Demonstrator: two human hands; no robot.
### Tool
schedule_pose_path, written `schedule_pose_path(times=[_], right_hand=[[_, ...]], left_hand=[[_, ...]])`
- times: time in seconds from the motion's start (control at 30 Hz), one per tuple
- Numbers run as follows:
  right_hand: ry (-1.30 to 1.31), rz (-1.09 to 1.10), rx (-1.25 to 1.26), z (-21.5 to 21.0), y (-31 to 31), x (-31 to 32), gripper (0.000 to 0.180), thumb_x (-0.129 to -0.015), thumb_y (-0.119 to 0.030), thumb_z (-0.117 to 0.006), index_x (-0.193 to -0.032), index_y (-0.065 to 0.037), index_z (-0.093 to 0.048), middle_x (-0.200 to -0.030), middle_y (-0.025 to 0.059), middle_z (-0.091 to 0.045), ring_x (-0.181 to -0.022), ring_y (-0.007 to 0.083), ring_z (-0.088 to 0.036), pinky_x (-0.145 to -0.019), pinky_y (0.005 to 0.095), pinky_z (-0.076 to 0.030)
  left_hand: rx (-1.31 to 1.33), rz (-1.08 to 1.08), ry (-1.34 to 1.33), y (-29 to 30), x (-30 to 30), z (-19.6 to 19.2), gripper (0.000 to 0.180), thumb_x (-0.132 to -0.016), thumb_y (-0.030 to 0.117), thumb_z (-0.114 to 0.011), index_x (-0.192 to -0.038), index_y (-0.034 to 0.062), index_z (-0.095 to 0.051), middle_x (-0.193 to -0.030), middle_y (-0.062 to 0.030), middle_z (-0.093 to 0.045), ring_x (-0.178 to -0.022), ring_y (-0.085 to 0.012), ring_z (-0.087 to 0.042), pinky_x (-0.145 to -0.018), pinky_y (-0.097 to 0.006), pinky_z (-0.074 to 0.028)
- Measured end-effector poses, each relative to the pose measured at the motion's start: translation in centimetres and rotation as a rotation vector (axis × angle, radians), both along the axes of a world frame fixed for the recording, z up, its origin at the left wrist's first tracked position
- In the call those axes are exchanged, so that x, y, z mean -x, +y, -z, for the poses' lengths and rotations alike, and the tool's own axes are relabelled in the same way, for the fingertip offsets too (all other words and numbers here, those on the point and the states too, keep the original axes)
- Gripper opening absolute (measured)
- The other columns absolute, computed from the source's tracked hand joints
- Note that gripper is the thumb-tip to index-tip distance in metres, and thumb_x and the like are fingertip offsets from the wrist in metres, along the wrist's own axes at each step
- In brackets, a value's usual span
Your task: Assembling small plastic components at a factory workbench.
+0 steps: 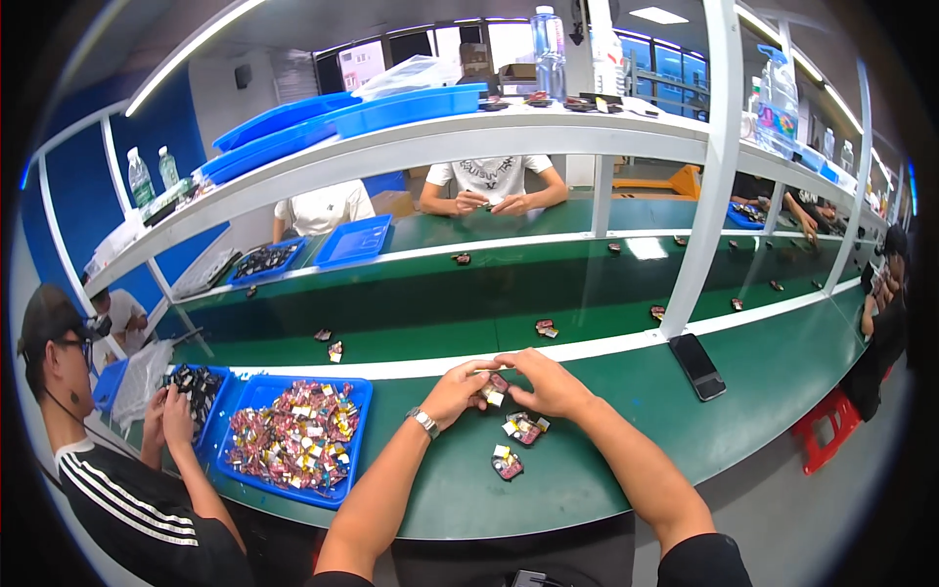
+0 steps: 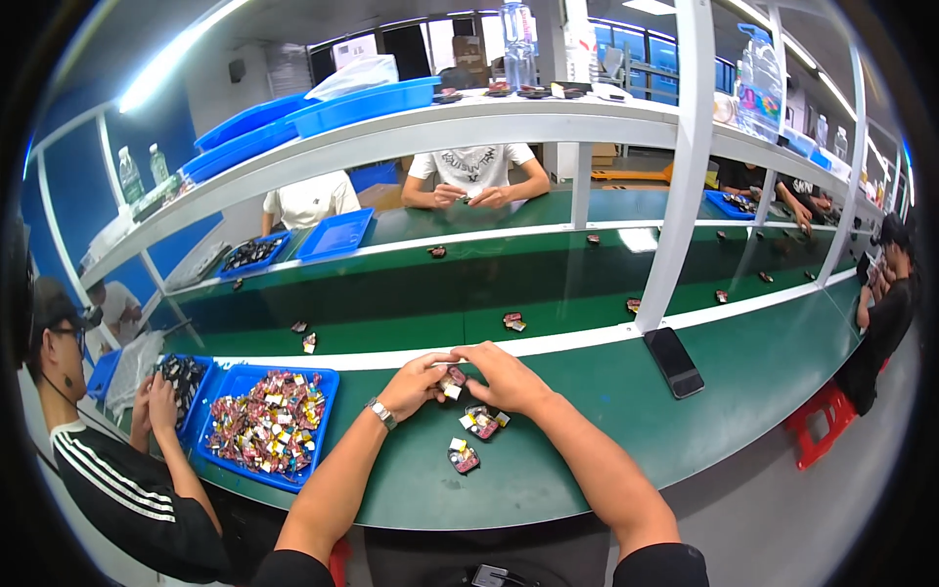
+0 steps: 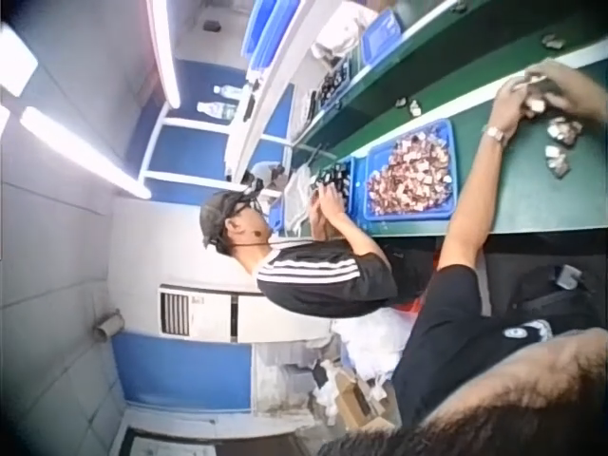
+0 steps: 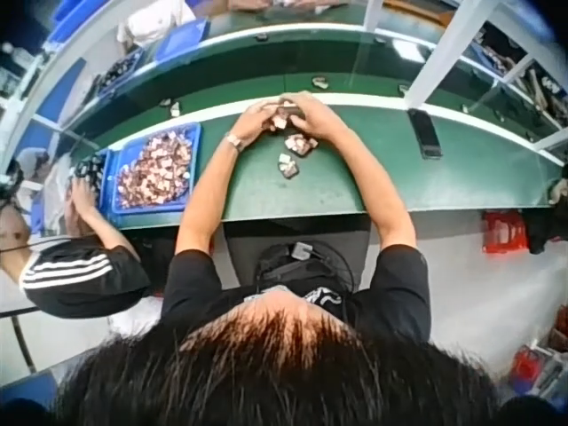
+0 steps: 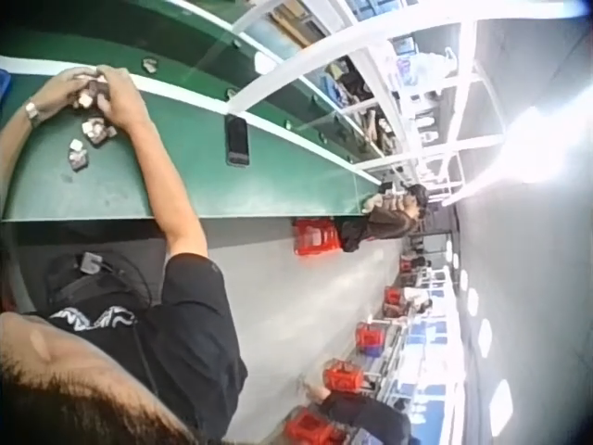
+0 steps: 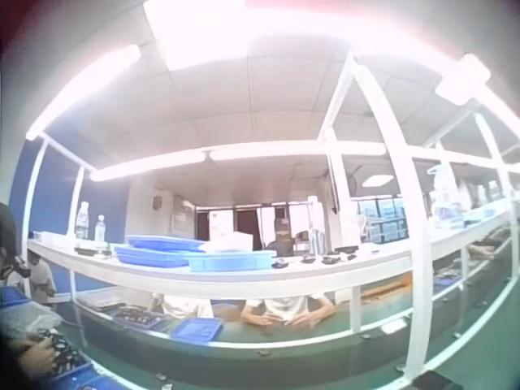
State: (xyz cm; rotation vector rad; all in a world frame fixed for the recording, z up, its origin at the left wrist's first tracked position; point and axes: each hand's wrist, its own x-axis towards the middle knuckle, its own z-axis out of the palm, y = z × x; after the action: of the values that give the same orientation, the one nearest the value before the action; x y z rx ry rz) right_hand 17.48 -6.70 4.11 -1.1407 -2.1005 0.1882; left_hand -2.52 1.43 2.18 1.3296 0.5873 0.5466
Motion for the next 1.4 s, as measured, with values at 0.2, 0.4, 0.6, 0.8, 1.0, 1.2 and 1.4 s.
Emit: schedule_pose_path(times=[0.2, 0.4, 0.6, 0.8, 1.0, 1.2, 1.4], right_hand=[[0.099, 0.351, -0.138, 0.4, -0.5, 2.6, 0.028, -0.079, -0.012, -0.073, -0.105, -0.008, -0.063, -0.102, 0.0077, -0.059, -0.094, 0.0261, -0.061, -0.078, 0.0352, -0.053], [0.001, 0.369, -0.234, 1.7, 0.4, 2.9, 0.024, -0.076, -0.012, -0.073, -0.098, -0.008, -0.066, -0.098, 0.0050, -0.059, -0.092, 0.0243, -0.061, -0.074, 0.0338, -0.053], [-0.083, 0.248, -0.281, 1.6, 0.6, 1.6, 0.019, -0.074, -0.009, -0.072, -0.093, -0.008, -0.066, -0.106, 0.0056, -0.059, -0.098, 0.0247, -0.059, -0.078, 0.0356, -0.053], [0.028, 0.158, -0.180, 2.0, 1.0, 0.7, 0.013, -0.076, -0.009, -0.073, -0.088, -0.008, -0.069, -0.114, 0.0069, -0.058, -0.110, 0.0256, -0.054, -0.089, 0.0372, -0.049], [0.110, 0.184, -0.081, 2.0, 0.9, 1.4, 0.010, -0.079, -0.011, -0.070, -0.089, -0.008, -0.071, -0.117, 0.0064, -0.059, -0.113, 0.0258, -0.053, -0.092, 0.0369, -0.048], [0.168, 0.100, -0.040, 1.5, 0.2, 1.1, 0.009, -0.080, -0.012, -0.069, -0.087, -0.007, -0.071, -0.120, 0.0074, -0.058, -0.117, 0.0262, -0.050, -0.094, 0.0368, -0.047], [0.218, 0.203, -0.061, 1.9, 0.1, 1.8, 0.008, -0.080, -0.012, -0.068, -0.086, -0.006, -0.070, -0.121, 0.0080, -0.057, -0.116, 0.0264, -0.051, -0.093, 0.0364, -0.047]], left_hand=[[0.224, -0.103, -0.232, -0.7, -0.5, 0.2, 0.038, -0.098, 0.005, -0.043, -0.136, 0.0016, -0.045, -0.120, -0.0123, -0.060, -0.111, -0.0226, -0.060, -0.101, -0.043, -0.049], [0.234, -0.109, -0.328, -0.6, -0.9, 0.9, 0.030, -0.096, 0.003, -0.049, -0.125, 0.0005, -0.049, -0.120, -0.0163, -0.058, -0.113, -0.0254, -0.059, -0.103, -0.046, -0.048], [0.213, -0.124, -0.290, -0.5, -0.8, 1.4, 0.030, -0.096, 0.002, -0.050, -0.125, 0.0009, -0.048, -0.117, -0.0162, -0.059, -0.112, -0.0256, -0.060, -0.103, -0.046, -0.049], [0.203, -0.098, -0.277, -0.8, -1.1, 0.8, 0.032, -0.094, 0.000, -0.051, -0.126, 0.0020, -0.047, -0.119, -0.0154, -0.059, -0.113, -0.0234, -0.059, -0.102, -0.043, -0.049], [0.095, -0.001, -0.296, -0.4, -0.5, 1.1, 0.037, -0.092, 0.000, -0.056, -0.128, 0.0026, -0.046, -0.120, -0.0129, -0.060, -0.112, -0.0209, -0.060, -0.101, -0.040, -0.050], [0.121, 0.010, -0.267, -0.3, -0.5, 1.2, 0.034, -0.094, 0.007, -0.058, -0.126, 0.0043, -0.047, -0.117, -0.0107, -0.061, -0.112, -0.0201, -0.060, -0.101, -0.040, -0.050], [0.132, 0.005, -0.298, -0.5, -0.7, 1.3, 0.031, -0.096, 0.010, -0.057, -0.125, 0.0047, -0.047, -0.115, -0.0103, -0.062, -0.110, -0.0192, -0.060, -0.101, -0.040, -0.050]])
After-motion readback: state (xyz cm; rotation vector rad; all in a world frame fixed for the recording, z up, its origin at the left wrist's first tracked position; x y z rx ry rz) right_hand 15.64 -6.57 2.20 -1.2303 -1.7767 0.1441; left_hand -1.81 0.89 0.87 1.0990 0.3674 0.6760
